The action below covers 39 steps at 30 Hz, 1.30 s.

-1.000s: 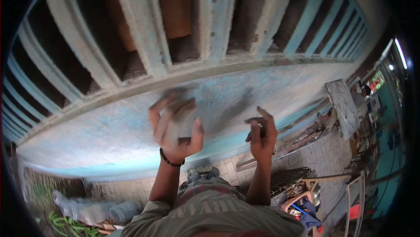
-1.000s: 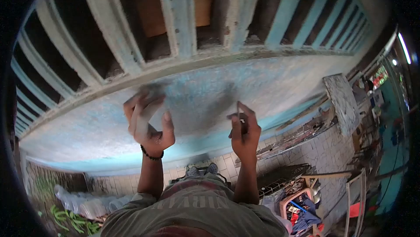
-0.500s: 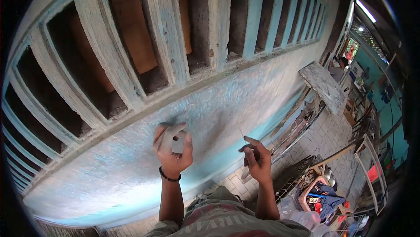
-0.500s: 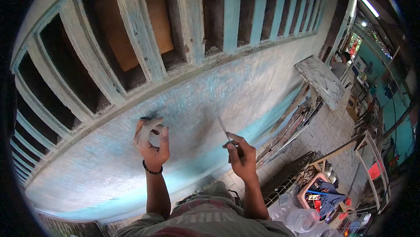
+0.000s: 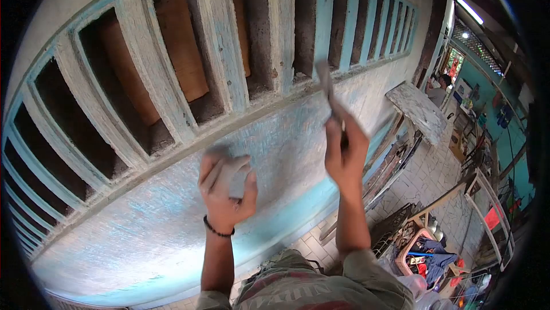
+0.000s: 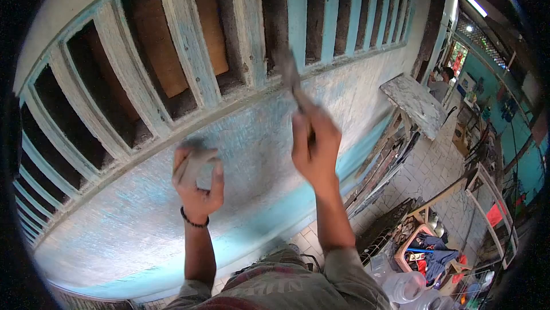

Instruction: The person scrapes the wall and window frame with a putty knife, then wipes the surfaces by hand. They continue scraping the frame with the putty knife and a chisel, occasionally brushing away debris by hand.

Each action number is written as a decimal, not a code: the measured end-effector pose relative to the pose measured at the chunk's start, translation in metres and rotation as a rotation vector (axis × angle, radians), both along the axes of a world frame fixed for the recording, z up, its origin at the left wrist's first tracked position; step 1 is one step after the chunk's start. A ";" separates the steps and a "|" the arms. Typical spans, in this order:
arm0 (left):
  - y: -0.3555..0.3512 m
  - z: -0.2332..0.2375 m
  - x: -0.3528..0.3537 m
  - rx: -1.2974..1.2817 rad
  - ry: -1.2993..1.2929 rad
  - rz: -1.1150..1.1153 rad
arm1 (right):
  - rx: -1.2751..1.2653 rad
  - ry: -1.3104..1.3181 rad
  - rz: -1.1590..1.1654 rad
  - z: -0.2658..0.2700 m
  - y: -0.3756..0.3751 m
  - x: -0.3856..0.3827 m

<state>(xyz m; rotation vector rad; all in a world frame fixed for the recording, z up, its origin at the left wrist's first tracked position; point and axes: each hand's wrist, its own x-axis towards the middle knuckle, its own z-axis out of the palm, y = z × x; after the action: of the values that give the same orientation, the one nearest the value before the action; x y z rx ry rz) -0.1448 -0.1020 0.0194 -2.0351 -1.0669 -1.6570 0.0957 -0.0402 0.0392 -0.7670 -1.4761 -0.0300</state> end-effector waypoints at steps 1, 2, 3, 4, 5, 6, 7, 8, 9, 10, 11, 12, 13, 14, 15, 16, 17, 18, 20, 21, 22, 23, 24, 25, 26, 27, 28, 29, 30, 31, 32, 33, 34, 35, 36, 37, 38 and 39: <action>0.007 0.016 0.004 0.033 0.056 -0.006 | 0.083 0.004 -0.012 0.030 0.012 -0.005; 0.014 0.032 0.008 0.068 0.109 -0.010 | 0.114 0.013 -0.035 0.056 0.025 -0.008; 0.022 0.050 0.011 0.113 0.151 -0.012 | 0.205 -0.007 -0.069 0.081 0.037 -0.013; 0.032 0.067 0.013 0.162 0.194 -0.011 | 0.262 -0.057 -0.150 0.098 0.054 -0.014; 0.043 0.080 0.014 0.203 0.210 0.037 | 0.259 -0.060 -0.143 0.112 0.062 -0.017; 0.053 0.092 0.013 0.242 0.227 0.088 | 0.255 -0.064 -0.134 0.125 0.067 -0.021; 0.057 0.099 0.011 0.283 0.243 0.140 | 0.253 -0.067 -0.124 0.134 0.069 -0.025; 0.059 0.100 0.010 0.279 0.236 0.178 | 0.321 -0.060 -0.118 0.136 0.071 -0.030; 0.064 0.099 0.008 0.278 0.228 0.216 | 0.351 -0.074 -0.108 0.136 0.071 -0.034; 0.068 0.099 0.007 0.278 0.222 0.250 | 0.380 -0.086 -0.100 0.132 0.069 -0.038; 0.070 0.099 0.008 0.279 0.224 0.236 | 0.407 -0.098 -0.094 0.129 0.067 -0.041; 0.070 0.095 0.009 0.273 0.226 0.220 | 0.402 -0.083 -0.043 0.127 0.064 -0.047; 0.069 0.092 0.010 0.262 0.224 0.206 | 0.400 -0.089 -0.038 0.126 0.063 -0.050; 0.070 0.091 0.010 0.229 0.205 0.167 | 0.400 -0.097 -0.032 0.127 0.063 -0.053; 0.071 0.091 0.009 0.225 0.194 0.152 | 0.400 -0.104 -0.027 0.127 0.063 -0.056; 0.071 0.091 0.008 0.223 0.184 0.137 | 0.414 -0.125 -0.055 0.130 0.066 -0.058; 0.072 0.090 0.007 0.220 0.175 0.119 | 0.428 -0.146 -0.084 0.135 0.070 -0.060; 0.072 0.091 0.006 0.225 0.171 0.102 | 0.440 -0.165 -0.116 0.138 0.073 -0.061; 0.073 0.090 0.004 0.232 0.164 0.064 | 0.391 -0.149 -0.115 0.137 0.067 -0.066; 0.072 0.090 0.004 0.226 0.169 0.063 | 0.367 -0.142 -0.114 0.136 0.064 -0.069; 0.071 0.091 0.004 0.223 0.171 0.064 | 0.371 -0.133 -0.120 0.136 0.062 -0.071; 0.070 0.092 0.004 0.221 0.172 0.065 | 0.377 -0.125 -0.125 0.136 0.061 -0.073; 0.070 0.092 0.004 0.226 0.171 0.066 | 0.382 -0.116 -0.131 0.136 0.060 -0.075; 0.070 0.093 0.004 0.229 0.173 0.065 | 0.386 -0.120 -0.128 0.138 0.058 -0.079; 0.070 0.093 0.004 0.227 0.174 0.061 | 0.385 -0.125 -0.128 0.139 0.054 -0.084; 0.071 0.092 0.004 0.230 0.169 0.060 | 0.386 -0.130 -0.128 0.140 0.052 -0.087; 0.072 0.091 0.004 0.231 0.163 0.059 | 0.375 -0.129 -0.134 0.139 0.049 -0.087; 0.072 0.090 0.004 0.231 0.156 0.061 | 0.364 -0.128 -0.138 0.137 0.047 -0.088; 0.072 0.090 0.004 0.231 0.153 0.054 | 0.355 -0.126 -0.140 0.136 0.045 -0.089; 0.072 0.090 0.005 0.232 0.150 0.049 | 0.361 -0.119 -0.161 0.138 0.046 -0.090; 0.073 0.091 0.004 0.235 0.146 0.045 | 0.368 -0.113 -0.181 0.141 0.048 -0.091; 0.072 0.090 0.004 0.238 0.147 0.047 | 0.372 -0.107 -0.202 0.141 0.048 -0.091; 0.072 0.091 0.004 0.244 0.150 0.048 | 0.349 -0.121 -0.198 0.142 0.044 -0.094; 0.073 0.092 0.005 0.249 0.154 0.049 | 0.325 -0.136 -0.195 0.142 0.038 -0.098; 0.073 0.091 0.005 0.244 0.159 0.047 | 0.299 -0.147 -0.192 0.140 0.034 -0.100; 0.073 0.091 0.004 0.241 0.164 0.049 | 0.304 -0.124 -0.188 0.141 0.036 -0.099; 0.073 0.090 0.003 0.238 0.167 0.051 | 0.309 -0.102 -0.182 0.142 0.040 -0.097; 0.072 0.090 0.003 0.230 0.173 0.049 | 0.314 -0.082 -0.176 0.142 0.042 -0.096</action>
<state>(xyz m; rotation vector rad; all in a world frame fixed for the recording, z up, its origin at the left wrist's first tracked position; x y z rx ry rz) -0.1420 -0.0298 0.1095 -1.9459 -0.8204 -1.4735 -0.0005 0.0020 0.1810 -0.6415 -1.4334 -0.4216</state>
